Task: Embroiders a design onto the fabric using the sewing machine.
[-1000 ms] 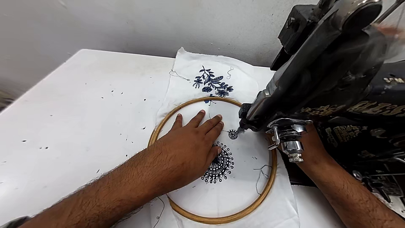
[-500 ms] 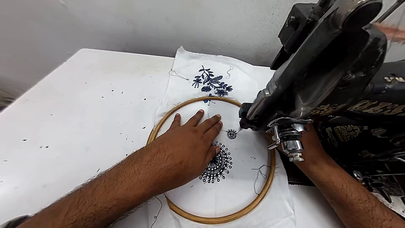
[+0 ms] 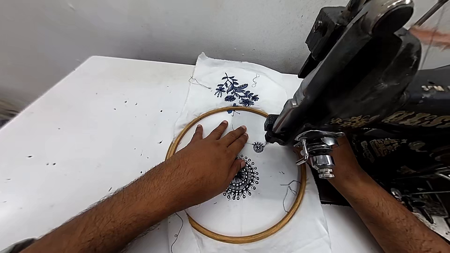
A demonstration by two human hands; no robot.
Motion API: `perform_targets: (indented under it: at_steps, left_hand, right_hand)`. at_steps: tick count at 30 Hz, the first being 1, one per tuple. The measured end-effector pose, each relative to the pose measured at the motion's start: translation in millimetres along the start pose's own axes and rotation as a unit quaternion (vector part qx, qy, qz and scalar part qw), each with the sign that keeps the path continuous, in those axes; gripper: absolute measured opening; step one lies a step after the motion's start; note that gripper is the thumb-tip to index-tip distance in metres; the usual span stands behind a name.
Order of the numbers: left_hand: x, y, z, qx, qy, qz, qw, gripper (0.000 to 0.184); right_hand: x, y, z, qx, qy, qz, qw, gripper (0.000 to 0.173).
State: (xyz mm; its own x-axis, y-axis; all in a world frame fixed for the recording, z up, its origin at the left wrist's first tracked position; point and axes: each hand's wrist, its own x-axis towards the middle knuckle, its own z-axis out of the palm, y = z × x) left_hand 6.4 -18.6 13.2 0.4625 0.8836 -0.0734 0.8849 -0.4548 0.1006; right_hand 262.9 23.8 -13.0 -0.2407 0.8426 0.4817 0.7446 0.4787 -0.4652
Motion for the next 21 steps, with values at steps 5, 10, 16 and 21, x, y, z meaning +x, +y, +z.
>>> perform_targets:
  at_steps: [5,10,16,21]
  left_hand:
    - [0.3,0.3,-0.7,0.000,-0.004,-0.003,1.000,0.060]
    - [-1.5,-1.5,-4.4,0.006,-0.024,-0.009,1.000,0.061]
    - [0.0,-0.6,-0.3,0.003,-0.004,-0.002,1.000,0.060]
    - [1.5,-3.5,-3.4,-0.002,-0.018,-0.010,1.000,0.060]
  right_hand:
    - [1.1,-0.8,0.6,-0.007,-0.002,0.012,1.000,0.024]
    - [-0.2,0.4,3.2,0.010,-0.002,0.009,1.000,0.022]
    - [1.6,1.2,2.3,0.004,0.010,0.003,1.000,0.023]
    - [0.6,2.3,5.0,-0.019,0.006,-0.018,1.000,0.021]
